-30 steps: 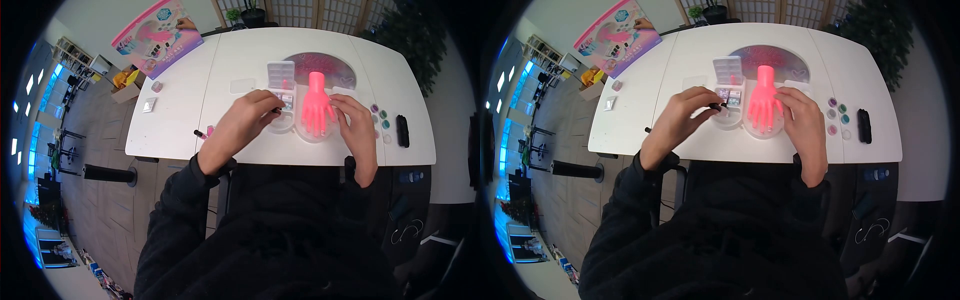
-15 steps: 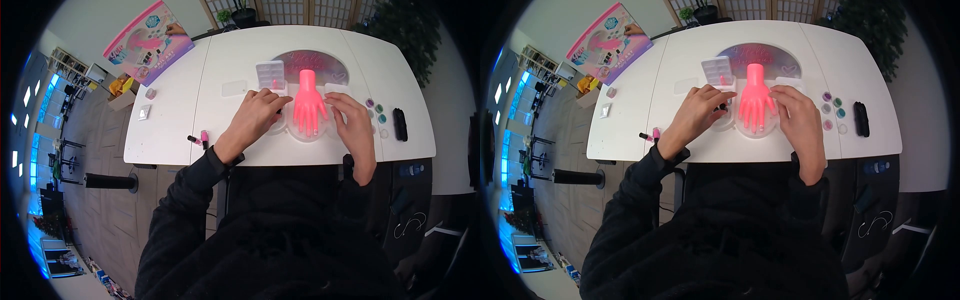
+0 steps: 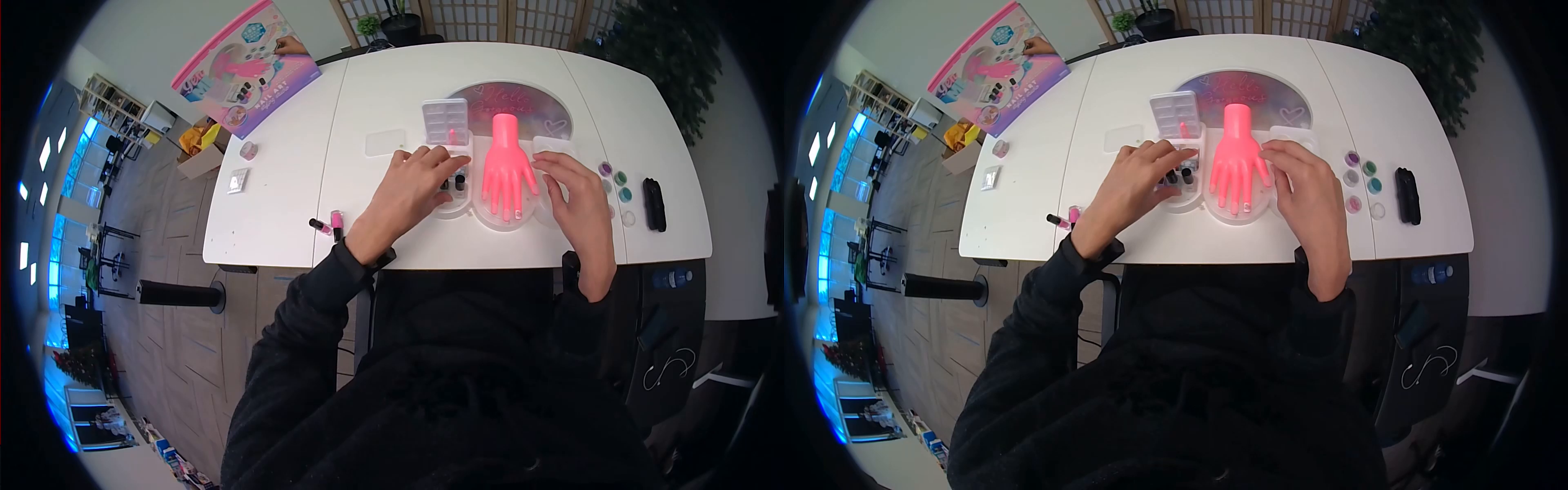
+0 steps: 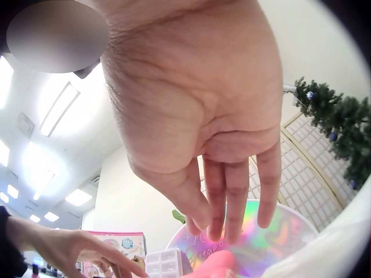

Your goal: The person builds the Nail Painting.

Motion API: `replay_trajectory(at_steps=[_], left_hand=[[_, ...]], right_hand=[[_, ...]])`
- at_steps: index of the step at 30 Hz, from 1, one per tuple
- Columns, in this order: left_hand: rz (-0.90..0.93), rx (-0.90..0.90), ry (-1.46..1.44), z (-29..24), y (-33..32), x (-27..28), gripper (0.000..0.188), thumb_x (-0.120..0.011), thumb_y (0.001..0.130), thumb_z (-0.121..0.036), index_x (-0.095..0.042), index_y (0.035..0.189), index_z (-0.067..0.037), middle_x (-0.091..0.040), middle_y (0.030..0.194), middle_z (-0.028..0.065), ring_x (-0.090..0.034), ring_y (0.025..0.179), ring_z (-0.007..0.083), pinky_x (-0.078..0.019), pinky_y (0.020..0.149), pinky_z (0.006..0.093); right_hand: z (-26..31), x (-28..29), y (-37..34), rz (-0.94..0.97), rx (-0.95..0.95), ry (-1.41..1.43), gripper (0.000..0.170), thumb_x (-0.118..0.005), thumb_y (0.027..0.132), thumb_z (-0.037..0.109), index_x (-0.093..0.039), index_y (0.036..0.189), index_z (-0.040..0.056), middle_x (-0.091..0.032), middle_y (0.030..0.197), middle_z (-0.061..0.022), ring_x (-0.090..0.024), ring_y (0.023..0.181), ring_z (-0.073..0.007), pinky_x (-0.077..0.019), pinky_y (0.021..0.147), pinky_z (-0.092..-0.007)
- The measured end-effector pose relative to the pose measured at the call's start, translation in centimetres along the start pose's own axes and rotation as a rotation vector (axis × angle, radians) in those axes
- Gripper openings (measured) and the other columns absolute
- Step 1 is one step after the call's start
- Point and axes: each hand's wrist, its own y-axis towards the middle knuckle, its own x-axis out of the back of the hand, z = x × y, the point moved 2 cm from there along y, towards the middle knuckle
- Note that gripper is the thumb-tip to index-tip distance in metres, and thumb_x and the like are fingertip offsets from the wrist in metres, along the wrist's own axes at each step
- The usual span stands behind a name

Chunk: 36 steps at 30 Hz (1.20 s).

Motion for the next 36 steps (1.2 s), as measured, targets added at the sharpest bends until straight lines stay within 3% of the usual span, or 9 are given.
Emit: replay_trajectory(at_steps=[3,5,9,13,16,20,23,27,36], left_hand=[[0.018,0.082,-0.049,0.6,-0.7,2.6,0.060,-0.083,0.078,-0.012,-0.063,0.135,-0.017,-0.066,0.111,0.0039,-0.064,0.104,0.0257,-0.0465,0.085,0.0403],[-0.026,0.120,-0.045,2.1,-1.9,4.8,0.049,-0.082,0.080,-0.011,-0.068,0.126,-0.011,-0.069,0.108,0.0064,-0.067,0.101,0.0275,-0.0517,0.081,0.0389],[-0.028,0.437,-0.061,5.7,-6.6,8.7,0.036,-0.082,0.083,-0.011,-0.073,0.117,-0.006,-0.071,0.106,0.0088,-0.069,0.093,0.0246,-0.0555,0.080,0.0359],[0.116,0.616,-0.019,8.9,-11.5,10.6,0.046,-0.087,0.079,-0.015,-0.073,0.123,-0.009,-0.071,0.109,0.0109,-0.070,0.091,0.0235,-0.0571,0.079,0.0353],[0.359,0.686,-0.136,9.3,-13.9,9.8,0.061,-0.093,0.071,-0.019,-0.072,0.128,-0.012,-0.069,0.119,0.0109,-0.070,0.090,0.0229,-0.0571,0.081,0.0346],[0.429,0.672,-0.165,9.0,-14.9,6.6,0.068,-0.093,0.070,-0.017,-0.067,0.133,-0.016,-0.066,0.116,0.0100,-0.069,0.091,0.0237,-0.0570,0.083,0.0353],[0.313,0.568,-0.170,9.2,-14.4,5.2,0.048,-0.088,0.075,-0.013,-0.070,0.120,-0.012,-0.064,0.107,0.0098,-0.067,0.099,0.0276,-0.0564,0.087,0.0366],[0.327,0.537,-0.251,9.2,-13.0,4.6,0.041,-0.085,0.077,-0.011,-0.071,0.115,-0.009,-0.064,0.105,0.0101,-0.067,0.098,0.0287,-0.0557,0.089,0.0374],[0.149,0.259,-0.431,5.4,-6.1,6.1,0.029,-0.077,0.082,-0.006,-0.070,0.111,-0.004,-0.064,0.100,0.0072,-0.066,0.080,0.0157,-0.0573,0.064,0.0263]], right_hand=[[0.5,0.1,0.1,0.055,-0.041,0.016,0.025,-0.062,0.090,-0.009,-0.073,0.111,-0.0007,-0.073,0.116,-0.0132,-0.071,0.106,-0.0346,-0.0553,0.091,-0.0376],[0.3,-0.1,0.0,0.031,-0.010,0.003,0.021,-0.061,0.093,-0.003,-0.074,0.109,0.0026,-0.073,0.115,-0.0082,-0.071,0.093,-0.0341,-0.0561,0.080,-0.0386],[0.5,-0.1,0.1,0.031,0.021,0.020,0.021,-0.061,0.093,-0.004,-0.073,0.109,0.0022,-0.073,0.115,-0.0081,-0.071,0.093,-0.0337,-0.0558,0.079,-0.0379],[0.7,-0.2,0.1,0.032,0.018,0.005,0.021,-0.062,0.092,-0.005,-0.073,0.109,0.0013,-0.073,0.116,-0.0082,-0.071,0.093,-0.0331,-0.0557,0.079,-0.0377],[0.9,-0.6,0.1,0.038,0.036,0.002,0.022,-0.062,0.092,-0.005,-0.073,0.109,0.0013,-0.073,0.116,-0.0079,-0.071,0.093,-0.0329,-0.0558,0.080,-0.0380],[1.5,-1.3,0.2,0.061,0.038,0.003,0.023,-0.061,0.092,-0.005,-0.074,0.109,0.0022,-0.073,0.117,-0.0071,-0.071,0.093,-0.0327,-0.0563,0.081,-0.0387],[2.2,-1.4,0.3,0.069,0.055,-0.007,0.024,-0.061,0.091,-0.005,-0.074,0.110,0.0026,-0.073,0.118,-0.0070,-0.071,0.093,-0.0326,-0.0567,0.082,-0.0389],[2.7,-1.3,0.5,0.085,0.039,-0.001,0.024,-0.061,0.091,-0.005,-0.074,0.109,0.0027,-0.073,0.118,-0.0068,-0.071,0.094,-0.0326,-0.0570,0.082,-0.0387],[3.9,-2.7,1.0,0.200,0.189,0.151,0.034,-0.066,0.086,-0.007,-0.072,0.117,0.0057,-0.071,0.121,-0.0078,-0.070,0.101,-0.0317,-0.0570,0.086,-0.0395]])
